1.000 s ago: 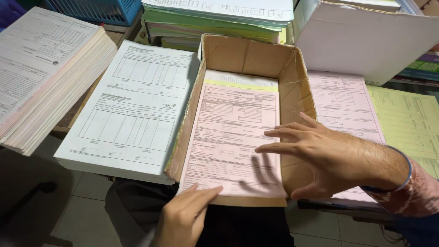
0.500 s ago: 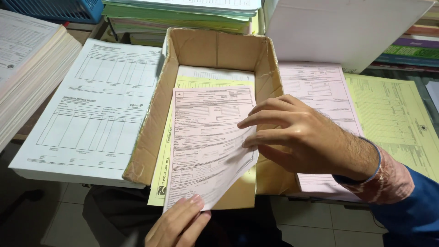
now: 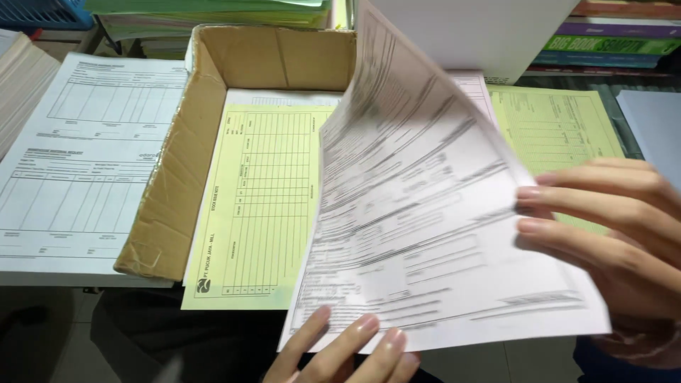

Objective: Sorting and organizing different colored paper forms into stacks and a cardboard box

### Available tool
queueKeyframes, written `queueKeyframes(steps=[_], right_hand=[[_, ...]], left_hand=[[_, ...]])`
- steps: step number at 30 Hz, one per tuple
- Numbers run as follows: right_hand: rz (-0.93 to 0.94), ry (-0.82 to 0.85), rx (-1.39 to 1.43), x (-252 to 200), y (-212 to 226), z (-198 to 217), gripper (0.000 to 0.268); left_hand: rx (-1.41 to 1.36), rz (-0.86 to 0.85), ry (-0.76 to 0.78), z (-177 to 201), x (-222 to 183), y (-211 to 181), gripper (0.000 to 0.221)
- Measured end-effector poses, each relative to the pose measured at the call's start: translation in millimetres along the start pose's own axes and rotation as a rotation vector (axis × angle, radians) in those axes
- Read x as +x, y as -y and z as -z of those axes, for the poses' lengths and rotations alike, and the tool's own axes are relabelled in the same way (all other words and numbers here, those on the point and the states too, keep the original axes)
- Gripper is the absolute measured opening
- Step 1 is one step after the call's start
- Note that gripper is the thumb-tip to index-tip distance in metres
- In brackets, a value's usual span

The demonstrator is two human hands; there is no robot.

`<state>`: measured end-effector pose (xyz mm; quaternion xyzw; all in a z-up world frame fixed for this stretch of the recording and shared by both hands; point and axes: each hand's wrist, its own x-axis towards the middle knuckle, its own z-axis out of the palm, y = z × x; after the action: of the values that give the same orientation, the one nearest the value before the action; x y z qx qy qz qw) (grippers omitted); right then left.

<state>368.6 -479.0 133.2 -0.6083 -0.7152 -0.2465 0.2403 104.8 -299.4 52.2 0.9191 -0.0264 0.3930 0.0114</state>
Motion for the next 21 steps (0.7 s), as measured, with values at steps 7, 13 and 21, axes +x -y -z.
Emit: queueKeyframes(steps=[7,13,21], right_hand=[[-0.439,0.256,0.045,-179.2,-6.3,52.1,0.103],[-0.383,0.158,0.122,-239.7,-29.2,8.5,0.082],[-0.654,-0.343,-0.027,-125.0,37.6,-54.5,0.041]], left_hand=[[-0.251,-0.127,-0.204,-42.2,54.2,-38.9,0.022],[-0.362,-0.287,-0.058,-56.4,61.4,-46.2,0.031],[-0.195,-0.232,0.021,-70.3,53.3,-35.9,0.016]])
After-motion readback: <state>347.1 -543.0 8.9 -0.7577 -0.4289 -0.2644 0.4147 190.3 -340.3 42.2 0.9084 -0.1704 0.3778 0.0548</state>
